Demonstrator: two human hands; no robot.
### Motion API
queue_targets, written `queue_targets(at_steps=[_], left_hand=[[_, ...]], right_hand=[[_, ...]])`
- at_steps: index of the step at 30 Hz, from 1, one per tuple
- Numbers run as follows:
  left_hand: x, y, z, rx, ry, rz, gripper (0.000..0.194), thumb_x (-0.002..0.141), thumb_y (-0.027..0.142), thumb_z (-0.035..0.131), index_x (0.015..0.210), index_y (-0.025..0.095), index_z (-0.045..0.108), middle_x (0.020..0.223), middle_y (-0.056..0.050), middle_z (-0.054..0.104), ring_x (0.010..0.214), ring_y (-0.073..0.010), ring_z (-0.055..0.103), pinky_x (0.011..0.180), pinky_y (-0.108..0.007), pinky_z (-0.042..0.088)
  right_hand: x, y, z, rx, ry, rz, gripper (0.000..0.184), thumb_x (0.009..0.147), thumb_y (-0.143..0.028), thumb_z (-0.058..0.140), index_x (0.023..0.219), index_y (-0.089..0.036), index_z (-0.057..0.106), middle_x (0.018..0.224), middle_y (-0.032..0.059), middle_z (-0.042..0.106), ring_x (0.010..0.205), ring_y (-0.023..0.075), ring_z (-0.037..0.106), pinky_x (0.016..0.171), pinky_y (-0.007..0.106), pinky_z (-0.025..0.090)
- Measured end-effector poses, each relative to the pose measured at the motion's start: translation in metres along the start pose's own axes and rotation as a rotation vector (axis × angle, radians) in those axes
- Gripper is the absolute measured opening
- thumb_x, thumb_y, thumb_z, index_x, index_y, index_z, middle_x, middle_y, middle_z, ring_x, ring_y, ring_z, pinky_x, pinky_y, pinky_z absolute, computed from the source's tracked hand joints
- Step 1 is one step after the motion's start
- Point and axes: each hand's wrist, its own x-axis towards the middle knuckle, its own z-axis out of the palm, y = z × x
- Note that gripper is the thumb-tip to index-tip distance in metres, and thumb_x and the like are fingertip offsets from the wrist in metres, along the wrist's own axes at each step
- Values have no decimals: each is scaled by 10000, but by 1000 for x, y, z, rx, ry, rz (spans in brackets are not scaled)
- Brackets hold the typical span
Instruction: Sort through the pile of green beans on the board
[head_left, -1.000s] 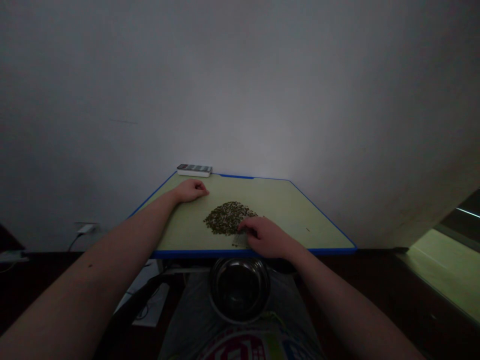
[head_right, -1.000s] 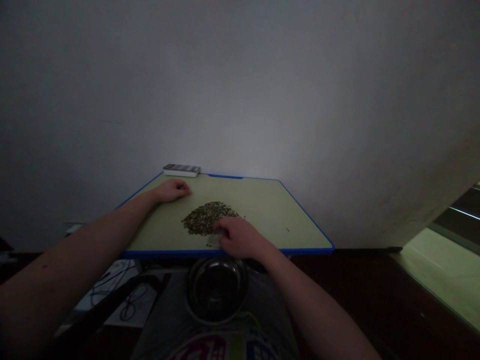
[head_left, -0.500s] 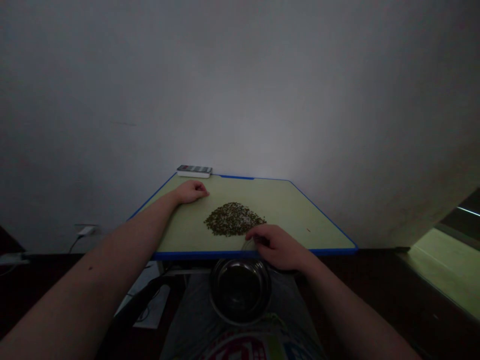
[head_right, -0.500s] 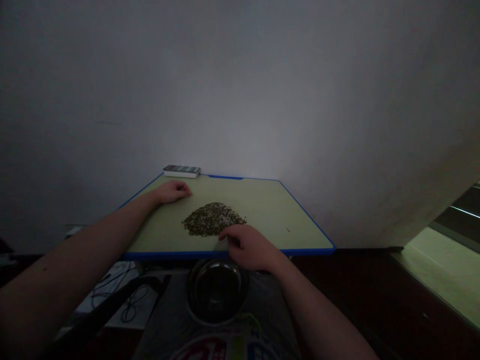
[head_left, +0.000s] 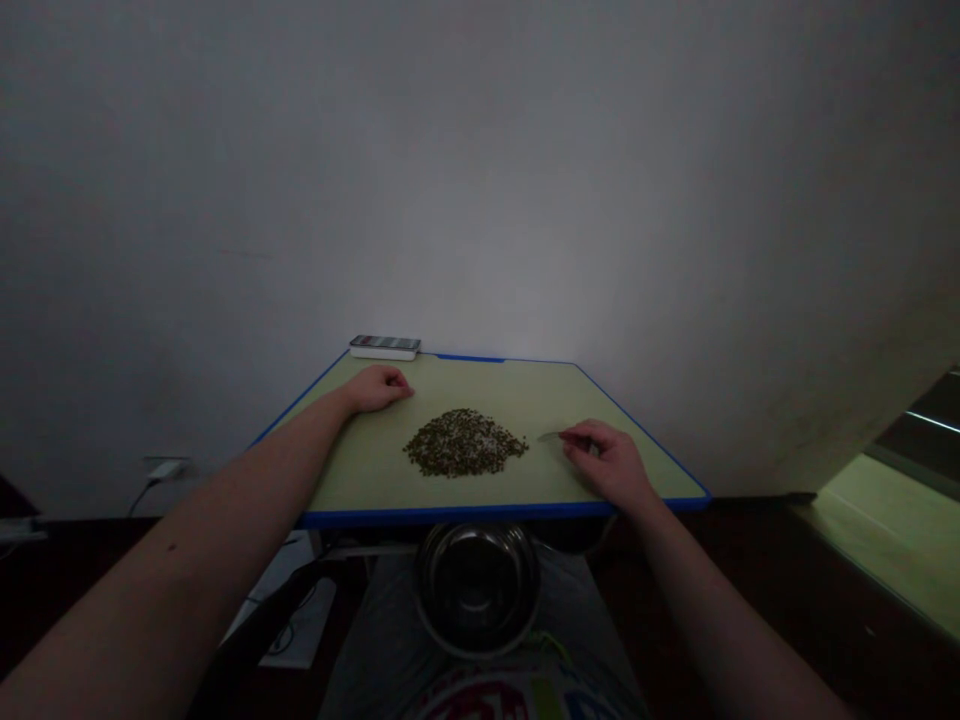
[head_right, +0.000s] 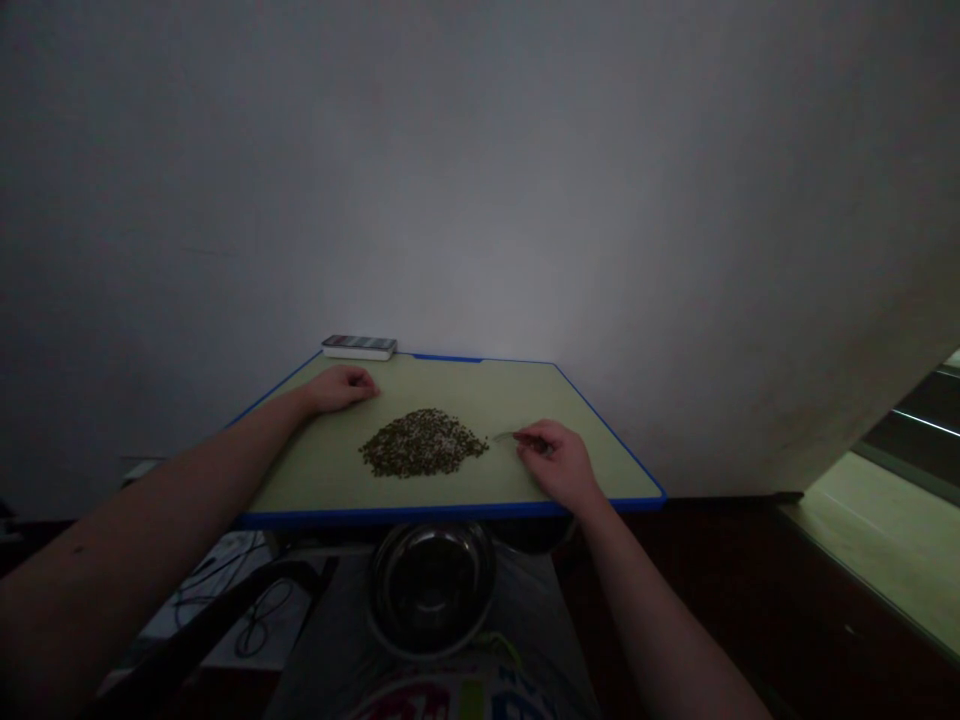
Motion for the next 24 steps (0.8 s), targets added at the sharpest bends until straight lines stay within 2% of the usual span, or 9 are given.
queue_targets(at_steps=[5,11,15,18,24], left_hand=[[-1,0,0,-14,-6,9,371,609,539,538,696,183,597,627,3,602,612,-151,531,555,-249,396],[1,-1,0,11,-5,7,366,609,540,544,699,190,606,652,-6,623,647,-165,552,569,-253,405],[2,-1,0,10,-5,9,362,609,534,542,698,191,615,659,-9,630,666,-173,562,581,-258,410],[1,0,0,0,-8,7,362,605,536,543,694,194,617,660,-10,631,671,-177,564,580,-260,413],[1,2,0,-26,-15,2,346,597,521,550,689,192,612,658,-12,630,669,-176,564,586,-260,417]], right_hand=[[13,6,7,-51,-24,60,225,741,-232,521,913,-156,644,818,51,644,735,155,580,697,295,453],[32,10,15,-139,-83,100,334,751,-179,479,1073,-146,560,743,24,623,660,142,556,646,270,429],[33,7,18,-249,-118,123,359,759,-163,483,1103,-134,580,937,86,650,827,167,583,778,288,425],[34,3,21,-280,-169,127,345,780,-167,474,1100,-133,597,1021,100,646,897,178,584,830,290,411],[36,1,27,-189,-249,67,334,780,-173,481,1089,-132,603,878,69,655,721,135,569,700,257,425]])
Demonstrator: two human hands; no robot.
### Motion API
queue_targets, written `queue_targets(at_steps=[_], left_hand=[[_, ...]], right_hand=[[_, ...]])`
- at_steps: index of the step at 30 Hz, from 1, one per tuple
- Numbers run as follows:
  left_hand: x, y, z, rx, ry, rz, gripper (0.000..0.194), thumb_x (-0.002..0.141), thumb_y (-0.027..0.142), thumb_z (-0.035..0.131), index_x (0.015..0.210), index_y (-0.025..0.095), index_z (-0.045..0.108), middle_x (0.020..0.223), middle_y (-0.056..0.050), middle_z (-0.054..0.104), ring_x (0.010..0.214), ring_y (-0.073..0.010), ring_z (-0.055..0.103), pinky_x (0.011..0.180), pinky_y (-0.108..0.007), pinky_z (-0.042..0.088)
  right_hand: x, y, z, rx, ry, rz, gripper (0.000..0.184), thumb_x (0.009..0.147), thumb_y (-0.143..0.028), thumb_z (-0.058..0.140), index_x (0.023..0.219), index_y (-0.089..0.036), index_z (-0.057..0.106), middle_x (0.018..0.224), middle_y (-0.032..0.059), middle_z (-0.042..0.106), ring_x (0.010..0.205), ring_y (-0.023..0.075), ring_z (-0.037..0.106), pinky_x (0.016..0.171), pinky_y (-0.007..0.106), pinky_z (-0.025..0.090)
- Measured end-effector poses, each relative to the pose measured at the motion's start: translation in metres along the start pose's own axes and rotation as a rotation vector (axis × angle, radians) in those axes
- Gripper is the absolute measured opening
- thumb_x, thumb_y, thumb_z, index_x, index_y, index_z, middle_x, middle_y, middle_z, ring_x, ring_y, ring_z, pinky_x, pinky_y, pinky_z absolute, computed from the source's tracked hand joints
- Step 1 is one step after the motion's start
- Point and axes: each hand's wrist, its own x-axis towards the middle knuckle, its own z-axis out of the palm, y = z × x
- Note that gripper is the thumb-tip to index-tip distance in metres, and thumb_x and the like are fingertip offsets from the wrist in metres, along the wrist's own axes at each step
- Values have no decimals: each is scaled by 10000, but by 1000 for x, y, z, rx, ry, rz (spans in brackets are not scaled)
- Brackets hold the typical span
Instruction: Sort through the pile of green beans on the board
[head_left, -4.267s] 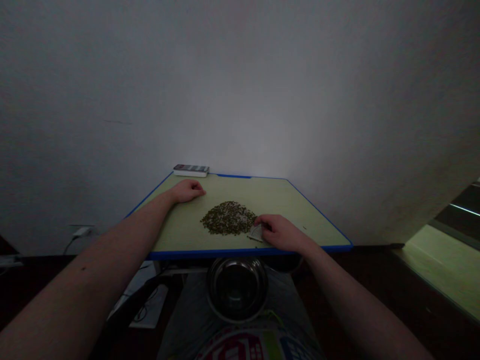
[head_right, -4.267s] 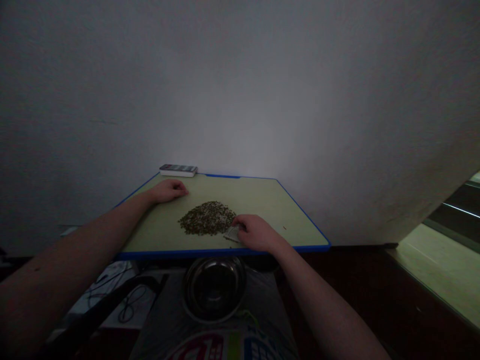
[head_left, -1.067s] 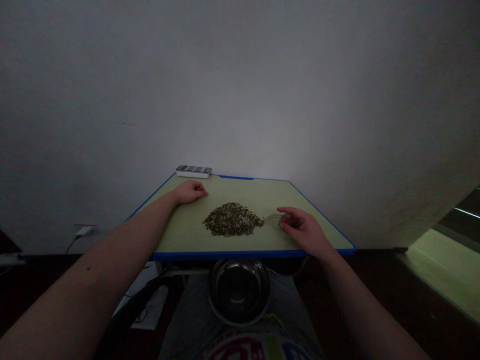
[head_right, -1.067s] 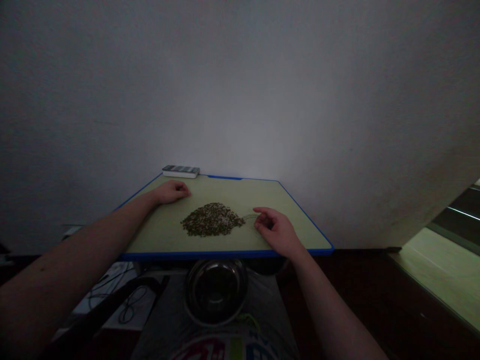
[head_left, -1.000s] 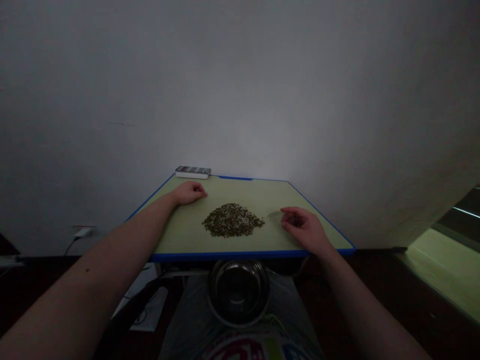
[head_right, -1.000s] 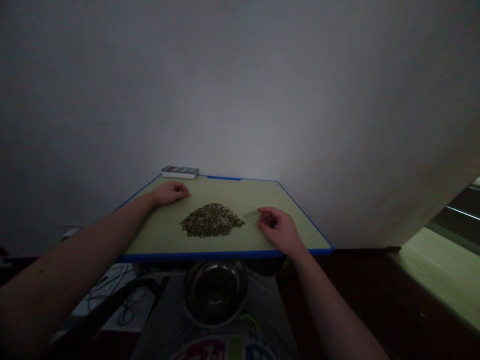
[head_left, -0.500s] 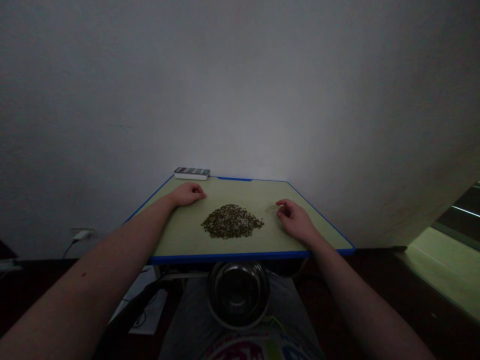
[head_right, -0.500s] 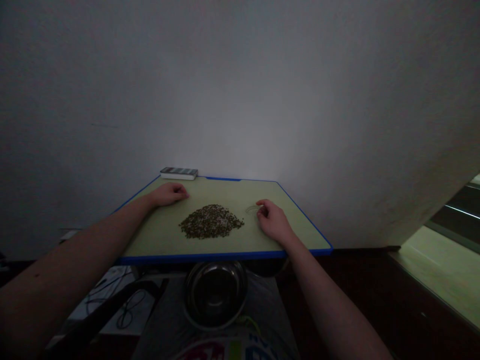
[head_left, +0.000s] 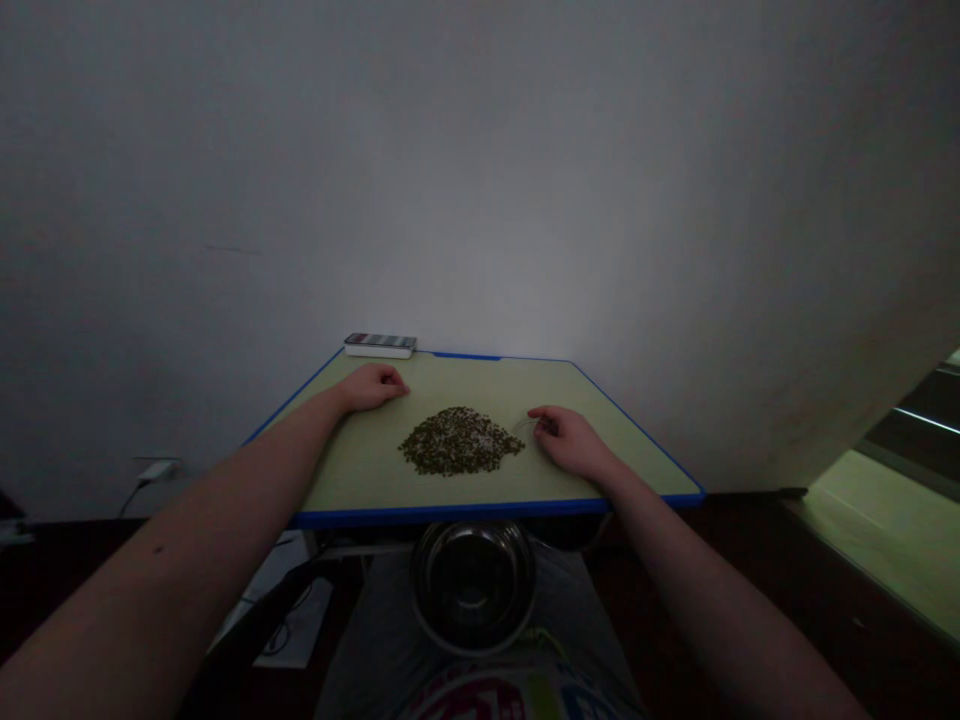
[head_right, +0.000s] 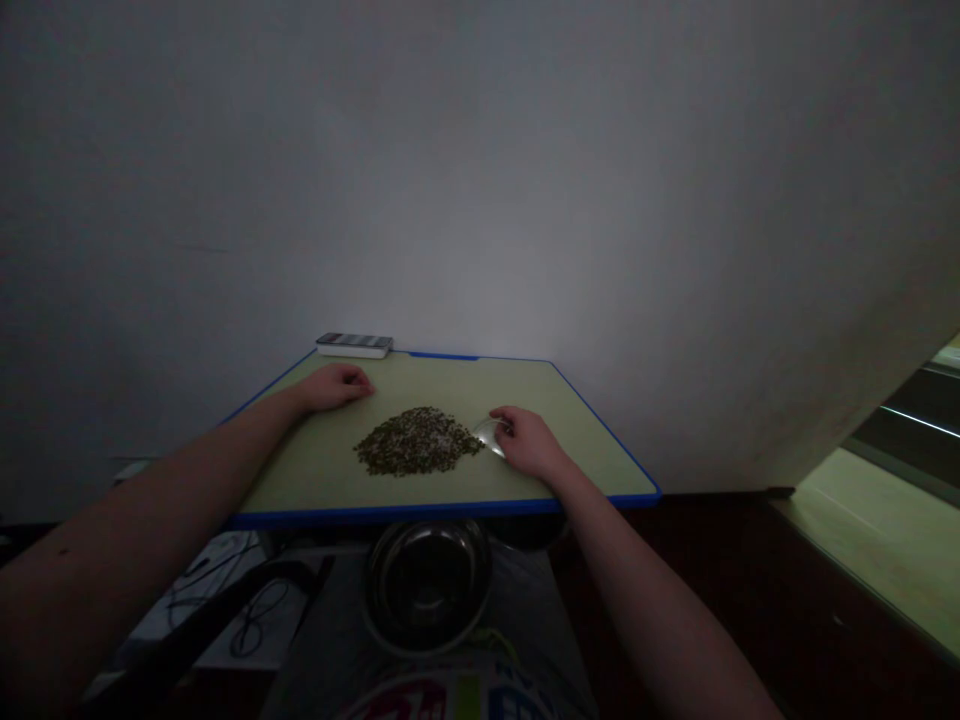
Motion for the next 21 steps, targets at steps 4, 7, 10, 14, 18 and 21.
queue_targets(at_steps=[4,7,10,14,18,21], left_hand=[[0,0,0,12,3,-8,352,598,523,550,696,191,613,665,-9,627,665,-172,562,582,-259,413],[-1,1,0,11,7,-5,356,599,526,549,698,189,609,659,-8,622,653,-171,558,574,-261,410],[-1,2,0,13,1,-5,357,600,522,546,700,185,610,659,-11,623,655,-172,557,573,-261,408],[-1,2,-1,32,0,-14,362,602,524,542,704,183,609,669,-14,627,668,-174,561,582,-261,412],[1,-1,0,43,2,-6,375,603,535,535,706,183,614,676,-13,631,682,-180,565,599,-269,420],[1,-1,0,39,2,-2,374,604,528,536,711,180,619,663,-13,627,670,-177,560,594,-269,417]], right_hand=[[-5,3,1,109,-12,-13,339,766,-194,489,1079,-123,598,780,37,631,641,121,538,632,246,419],[-11,6,-1,142,33,39,343,750,-203,489,1063,-116,600,742,27,617,617,122,532,609,248,416],[-16,7,-4,127,85,85,351,730,-202,489,1049,-120,609,714,22,616,601,124,533,604,251,414],[-18,5,-4,78,134,123,350,694,-191,490,1005,-133,640,691,20,625,588,126,536,599,249,410],[-17,6,-4,53,203,179,357,668,-166,477,977,-132,652,702,26,639,588,124,540,593,238,404],[-17,11,-5,17,247,203,368,656,-153,465,974,-137,648,709,25,639,597,126,540,603,239,397]])
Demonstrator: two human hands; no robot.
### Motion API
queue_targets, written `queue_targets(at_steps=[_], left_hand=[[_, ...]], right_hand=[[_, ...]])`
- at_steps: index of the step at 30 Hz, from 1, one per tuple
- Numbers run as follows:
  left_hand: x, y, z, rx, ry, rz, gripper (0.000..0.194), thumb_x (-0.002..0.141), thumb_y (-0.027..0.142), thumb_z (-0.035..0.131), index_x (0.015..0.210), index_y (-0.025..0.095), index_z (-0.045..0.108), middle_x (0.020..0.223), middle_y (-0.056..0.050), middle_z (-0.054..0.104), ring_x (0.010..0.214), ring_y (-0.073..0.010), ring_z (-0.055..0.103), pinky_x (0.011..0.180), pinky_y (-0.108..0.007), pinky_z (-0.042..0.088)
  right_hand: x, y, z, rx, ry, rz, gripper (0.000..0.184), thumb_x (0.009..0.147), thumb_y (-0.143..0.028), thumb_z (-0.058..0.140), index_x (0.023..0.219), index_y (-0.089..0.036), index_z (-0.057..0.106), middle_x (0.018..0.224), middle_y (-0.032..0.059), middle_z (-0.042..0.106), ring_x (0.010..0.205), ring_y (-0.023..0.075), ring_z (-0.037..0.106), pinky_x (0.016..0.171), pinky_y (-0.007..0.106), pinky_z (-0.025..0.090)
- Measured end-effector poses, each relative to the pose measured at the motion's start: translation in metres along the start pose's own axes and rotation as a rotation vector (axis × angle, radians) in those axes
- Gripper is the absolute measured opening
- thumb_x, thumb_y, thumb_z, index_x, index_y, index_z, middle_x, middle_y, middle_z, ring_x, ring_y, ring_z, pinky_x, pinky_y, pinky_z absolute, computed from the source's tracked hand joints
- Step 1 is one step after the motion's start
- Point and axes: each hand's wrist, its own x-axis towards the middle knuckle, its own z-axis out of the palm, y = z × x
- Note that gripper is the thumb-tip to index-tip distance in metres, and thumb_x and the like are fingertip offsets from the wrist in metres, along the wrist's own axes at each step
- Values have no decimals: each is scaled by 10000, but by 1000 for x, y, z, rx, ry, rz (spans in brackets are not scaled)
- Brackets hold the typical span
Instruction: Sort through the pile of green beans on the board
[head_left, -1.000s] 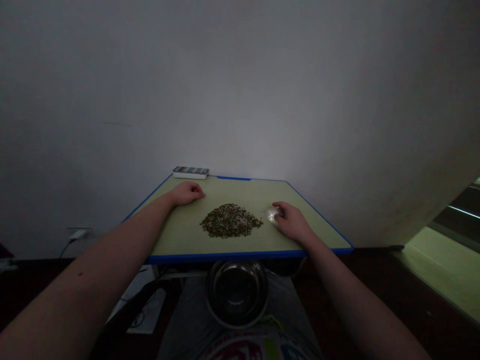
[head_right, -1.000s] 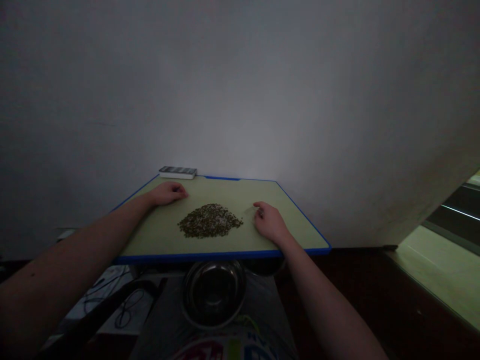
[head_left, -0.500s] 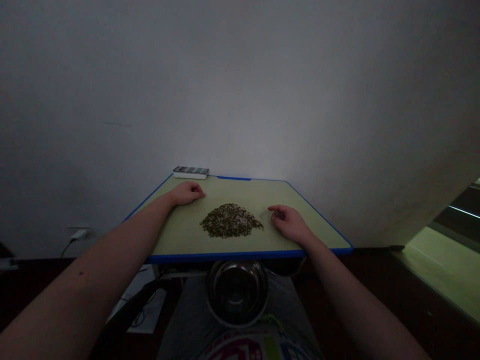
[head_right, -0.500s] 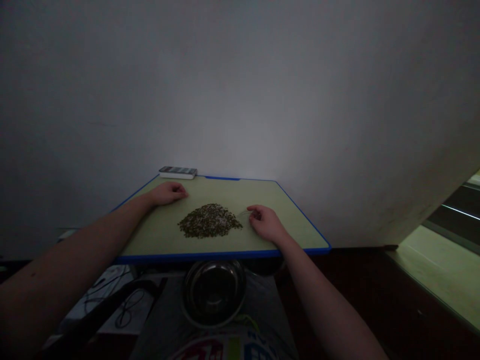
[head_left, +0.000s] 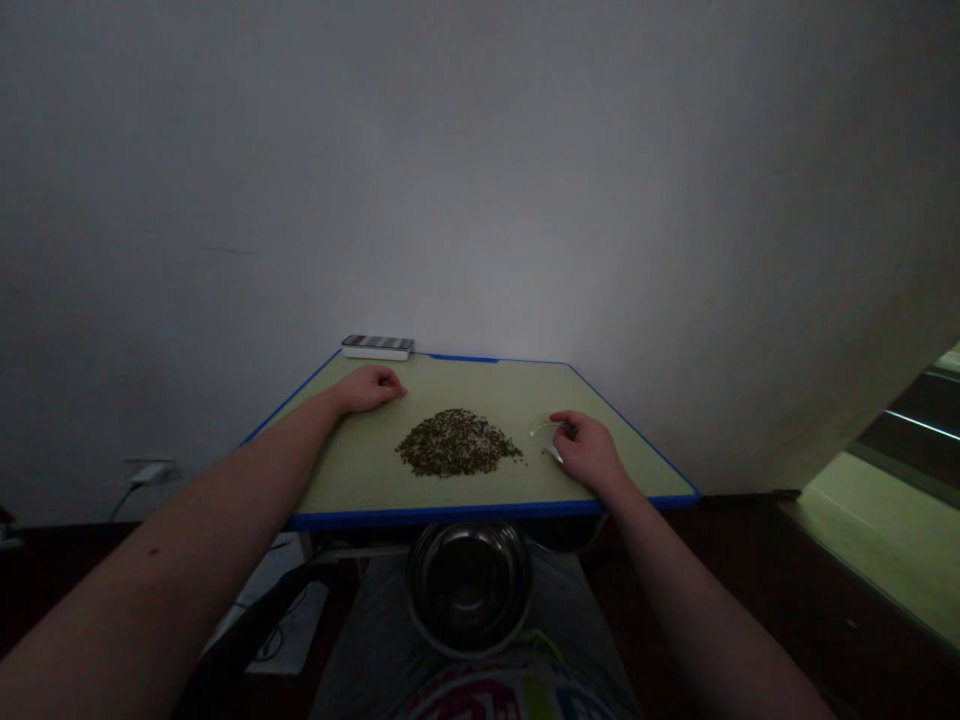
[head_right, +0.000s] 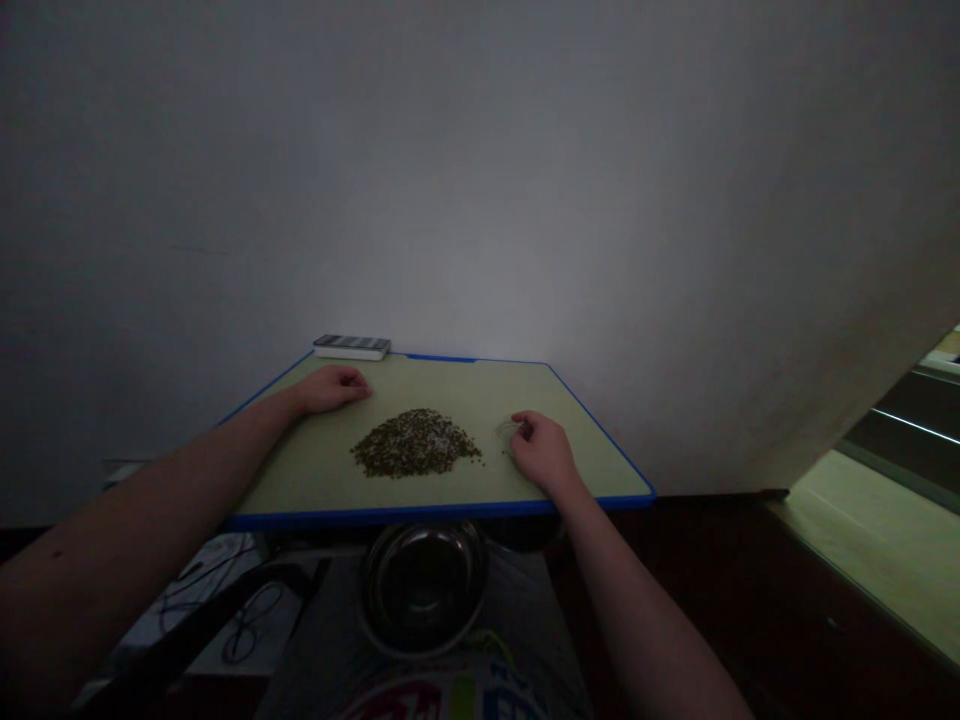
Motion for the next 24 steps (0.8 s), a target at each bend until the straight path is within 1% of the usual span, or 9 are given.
queue_targets(at_steps=[4,8,11,14,20,24], left_hand=[[-2,2,-1,4,4,0,375,602,533,538,709,183,621,647,-6,622,648,-171,554,582,-265,410],[-1,2,0,-10,7,-4,378,593,536,541,704,185,625,650,-6,628,659,-176,562,582,-265,413],[-1,1,0,-28,2,-2,372,591,532,543,701,185,618,653,-7,628,657,-176,561,577,-265,414],[-1,1,0,-30,5,-13,359,593,519,550,696,180,607,653,-8,621,659,-172,559,575,-260,412],[-1,0,0,-28,5,-13,355,596,513,553,708,181,607,647,-3,610,644,-161,546,571,-256,403],[-1,1,0,-37,1,-20,355,588,514,548,699,182,610,640,-4,616,649,-169,550,578,-262,407]], right_hand=[[0,1,-3,-38,-7,35,309,641,-161,471,892,-154,651,656,13,621,582,130,531,577,236,380],[-3,-1,-5,-52,-35,33,246,624,-170,479,812,-173,636,625,-2,599,570,127,519,558,230,362],[-5,-2,-6,-19,-104,-6,256,615,-169,477,815,-180,636,593,-19,576,540,119,498,538,225,350],[-6,-3,-6,14,-158,-61,279,611,-162,474,831,-176,644,611,-18,576,547,117,497,538,222,349],[-6,-5,-5,-2,-168,-107,308,610,-142,466,858,-169,646,630,-10,577,559,119,491,549,226,350],[-6,-8,-4,12,-194,-128,310,617,-139,470,875,-166,640,619,-16,560,537,111,466,533,223,338]])
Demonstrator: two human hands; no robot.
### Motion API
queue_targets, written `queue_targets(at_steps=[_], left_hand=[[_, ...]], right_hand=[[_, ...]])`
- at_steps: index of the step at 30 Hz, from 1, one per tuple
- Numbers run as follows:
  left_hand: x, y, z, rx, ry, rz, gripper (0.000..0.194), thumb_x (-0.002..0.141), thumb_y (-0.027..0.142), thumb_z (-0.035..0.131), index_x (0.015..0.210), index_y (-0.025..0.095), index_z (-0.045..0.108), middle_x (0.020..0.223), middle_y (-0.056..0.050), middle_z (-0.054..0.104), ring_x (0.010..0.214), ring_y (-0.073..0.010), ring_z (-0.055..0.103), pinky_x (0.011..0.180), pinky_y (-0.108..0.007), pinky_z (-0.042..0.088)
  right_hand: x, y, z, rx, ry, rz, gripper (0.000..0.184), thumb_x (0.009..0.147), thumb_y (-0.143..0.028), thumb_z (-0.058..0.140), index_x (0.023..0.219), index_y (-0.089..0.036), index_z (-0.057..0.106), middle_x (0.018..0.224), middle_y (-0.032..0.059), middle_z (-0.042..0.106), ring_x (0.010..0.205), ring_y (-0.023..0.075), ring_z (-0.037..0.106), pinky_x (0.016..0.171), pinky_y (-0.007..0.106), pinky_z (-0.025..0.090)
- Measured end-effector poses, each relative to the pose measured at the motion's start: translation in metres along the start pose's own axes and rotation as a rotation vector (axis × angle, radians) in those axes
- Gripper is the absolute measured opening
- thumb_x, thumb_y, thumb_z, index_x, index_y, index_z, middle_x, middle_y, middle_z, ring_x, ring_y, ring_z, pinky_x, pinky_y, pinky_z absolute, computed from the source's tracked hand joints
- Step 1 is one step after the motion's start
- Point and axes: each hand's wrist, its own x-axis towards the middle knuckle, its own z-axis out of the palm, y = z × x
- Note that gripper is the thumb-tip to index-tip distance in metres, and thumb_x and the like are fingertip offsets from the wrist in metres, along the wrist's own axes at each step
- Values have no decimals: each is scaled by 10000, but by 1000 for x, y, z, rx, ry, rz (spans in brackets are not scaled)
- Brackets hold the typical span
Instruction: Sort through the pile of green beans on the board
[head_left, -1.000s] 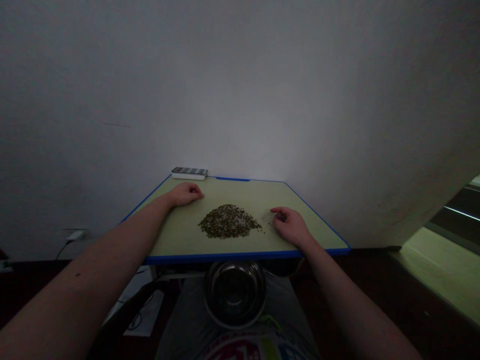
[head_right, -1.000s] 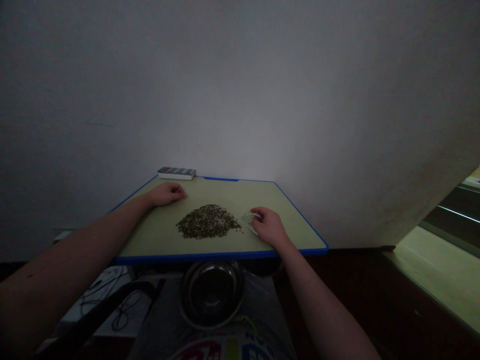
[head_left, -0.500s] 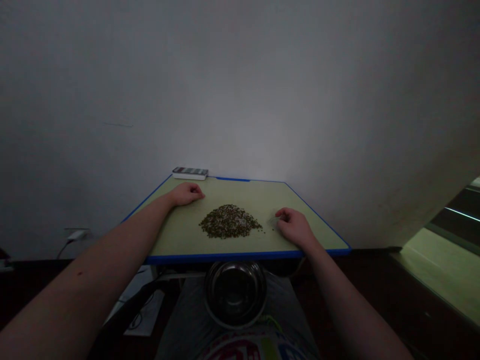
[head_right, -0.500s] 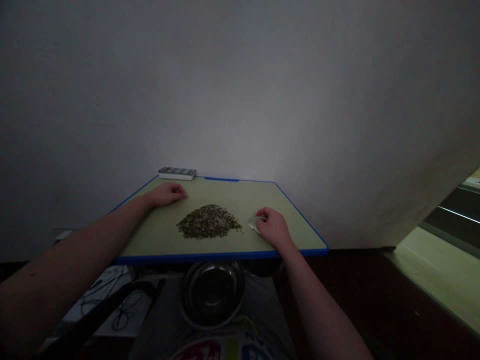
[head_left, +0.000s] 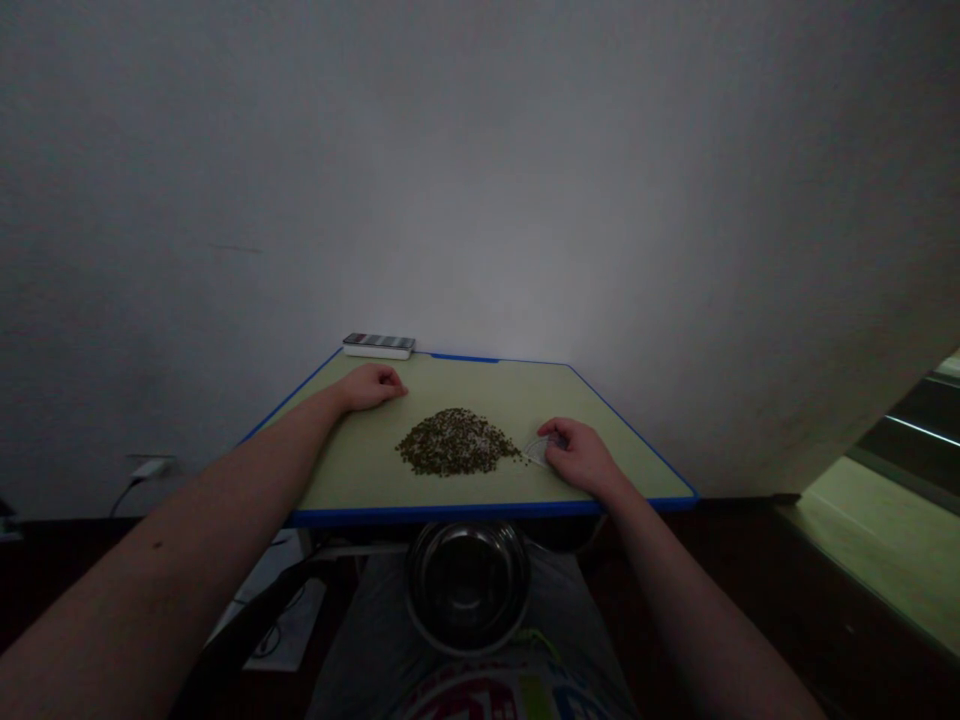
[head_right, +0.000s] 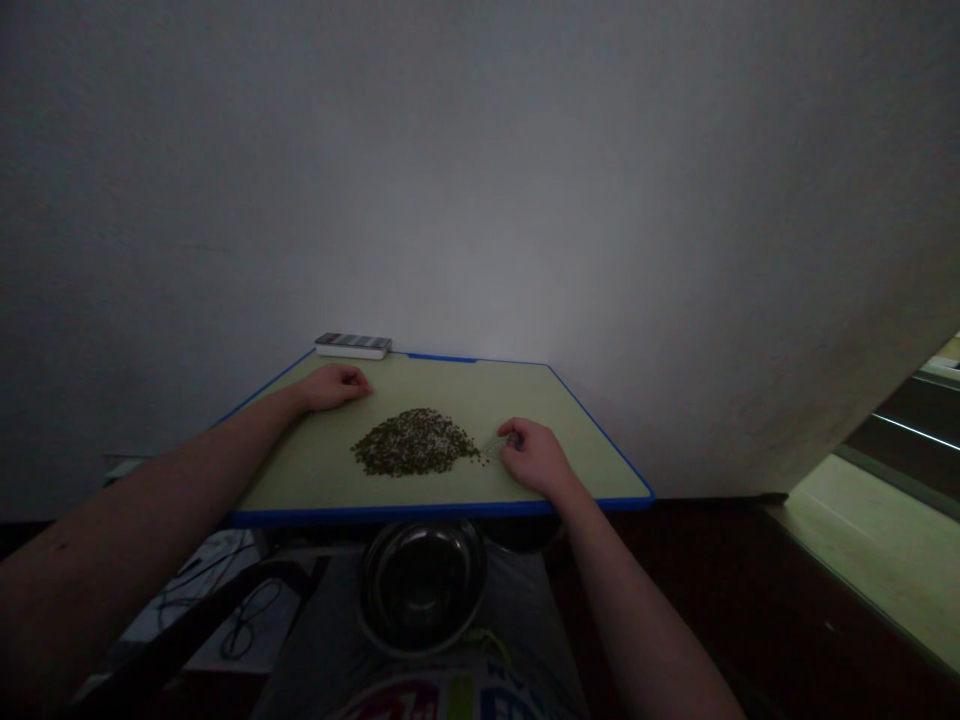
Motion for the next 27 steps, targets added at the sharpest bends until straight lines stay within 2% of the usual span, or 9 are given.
queue_targets(at_steps=[11,15,20,27], left_hand=[[2,-3,1,35,-5,13,357,608,521,533,712,187,608,683,-12,639,684,-178,571,589,-257,418],[1,-3,1,46,3,17,362,608,530,532,715,193,610,682,-6,640,691,-180,576,588,-255,417],[-1,-1,0,32,10,5,371,602,537,542,707,187,609,692,-15,643,692,-183,579,600,-264,420],[-2,2,0,-7,-4,-1,361,594,523,548,701,185,612,666,-16,633,670,-178,566,586,-263,418]], right_hand=[[-3,-5,1,-3,-141,-127,338,688,-122,453,979,-165,619,659,-4,563,570,118,488,551,230,341],[-12,-18,2,-10,-143,-153,301,743,-152,461,1007,-168,605,694,11,591,603,125,503,572,235,342],[-22,-34,5,-30,-134,-127,288,736,-145,502,1005,-168,605,717,23,608,639,132,516,588,234,338],[-26,-40,4,-63,-117,-96,266,757,-164,481,990,-167,609,696,22,610,623,132,520,575,235,328]])
